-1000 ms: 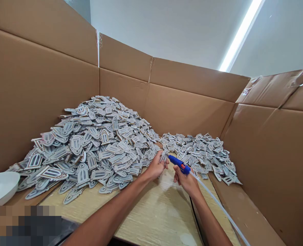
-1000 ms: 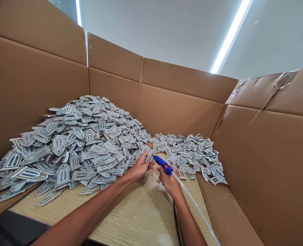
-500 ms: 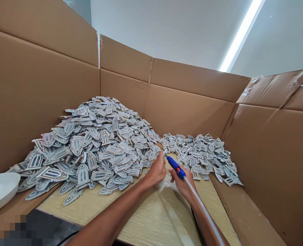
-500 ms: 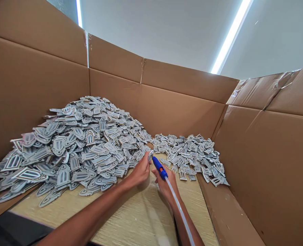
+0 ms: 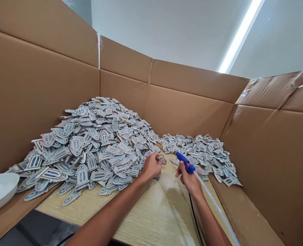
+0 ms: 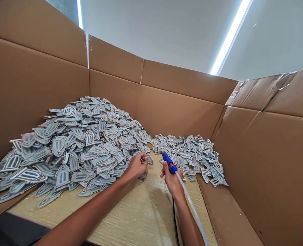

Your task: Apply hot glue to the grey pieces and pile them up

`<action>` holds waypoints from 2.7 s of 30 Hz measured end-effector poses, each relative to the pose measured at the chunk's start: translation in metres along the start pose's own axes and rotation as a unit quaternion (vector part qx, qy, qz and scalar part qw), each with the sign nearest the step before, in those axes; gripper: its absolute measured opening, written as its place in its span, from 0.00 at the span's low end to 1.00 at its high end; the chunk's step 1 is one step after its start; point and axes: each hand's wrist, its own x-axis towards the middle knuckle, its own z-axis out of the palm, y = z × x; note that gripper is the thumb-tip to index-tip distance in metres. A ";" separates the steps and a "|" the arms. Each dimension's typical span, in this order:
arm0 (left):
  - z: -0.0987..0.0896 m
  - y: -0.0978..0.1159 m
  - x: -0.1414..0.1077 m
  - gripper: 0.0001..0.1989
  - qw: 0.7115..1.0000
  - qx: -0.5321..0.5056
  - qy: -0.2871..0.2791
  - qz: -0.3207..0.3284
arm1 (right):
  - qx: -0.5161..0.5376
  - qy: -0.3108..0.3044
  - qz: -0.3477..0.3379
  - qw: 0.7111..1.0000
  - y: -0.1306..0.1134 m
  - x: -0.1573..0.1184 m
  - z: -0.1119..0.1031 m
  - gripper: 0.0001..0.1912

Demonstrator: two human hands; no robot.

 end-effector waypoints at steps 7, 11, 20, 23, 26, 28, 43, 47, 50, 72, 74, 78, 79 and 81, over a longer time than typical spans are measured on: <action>-0.001 -0.001 0.008 0.03 0.997 -0.069 0.009 -0.034 | 0.063 -0.173 -0.010 0.983 -0.004 -0.001 -0.002 0.36; 0.000 0.001 0.008 0.02 0.994 -0.098 0.010 -0.044 | 0.040 -0.187 -0.011 0.982 -0.008 -0.003 -0.003 0.37; 0.000 0.008 0.006 0.03 0.992 -0.120 -0.020 -0.044 | 0.009 -0.192 -0.028 0.981 0.002 -0.001 -0.001 0.35; 0.001 0.007 0.005 0.04 0.992 -0.116 -0.017 -0.038 | 0.009 -0.179 -0.019 0.984 -0.002 -0.003 0.001 0.36; 0.002 0.004 0.006 0.04 0.993 -0.112 -0.016 -0.028 | 0.015 -0.174 -0.004 0.985 -0.008 -0.005 0.002 0.37; 0.003 0.001 0.006 0.06 0.993 -0.112 -0.017 -0.018 | 0.018 -0.173 0.001 0.985 -0.012 -0.006 0.002 0.37; 0.004 0.007 0.003 0.05 1.000 -0.021 0.010 0.016 | -0.073 -0.158 0.001 0.985 -0.009 -0.008 0.002 0.39; 0.002 0.012 0.000 0.05 1.000 -0.014 0.018 0.015 | -0.080 -0.160 -0.011 0.984 -0.004 -0.007 0.004 0.38; 0.002 0.012 -0.002 0.07 0.999 0.016 0.031 0.032 | -0.060 -0.152 -0.013 0.986 0.003 -0.007 0.009 0.36; -0.009 0.008 -0.015 0.08 0.896 -0.002 -0.370 -0.245 | 0.230 0.068 0.052 0.969 0.000 0.011 -0.012 0.31; -0.015 0.012 -0.009 0.09 0.908 -0.010 -0.355 -0.223 | 0.230 0.070 0.057 0.969 0.000 0.011 -0.012 0.32; -0.056 0.039 0.028 0.10 0.987 -0.093 0.010 -0.131 | 0.224 0.071 0.057 0.970 0.004 0.012 -0.010 0.31; -0.071 0.049 0.039 0.06 0.979 -0.126 0.137 -0.088 | 0.224 0.066 0.060 0.970 0.005 0.013 -0.009 0.31; -0.095 0.067 0.057 0.12 0.941 -0.180 0.286 -0.012 | 0.232 0.060 0.068 0.968 0.007 0.014 -0.007 0.33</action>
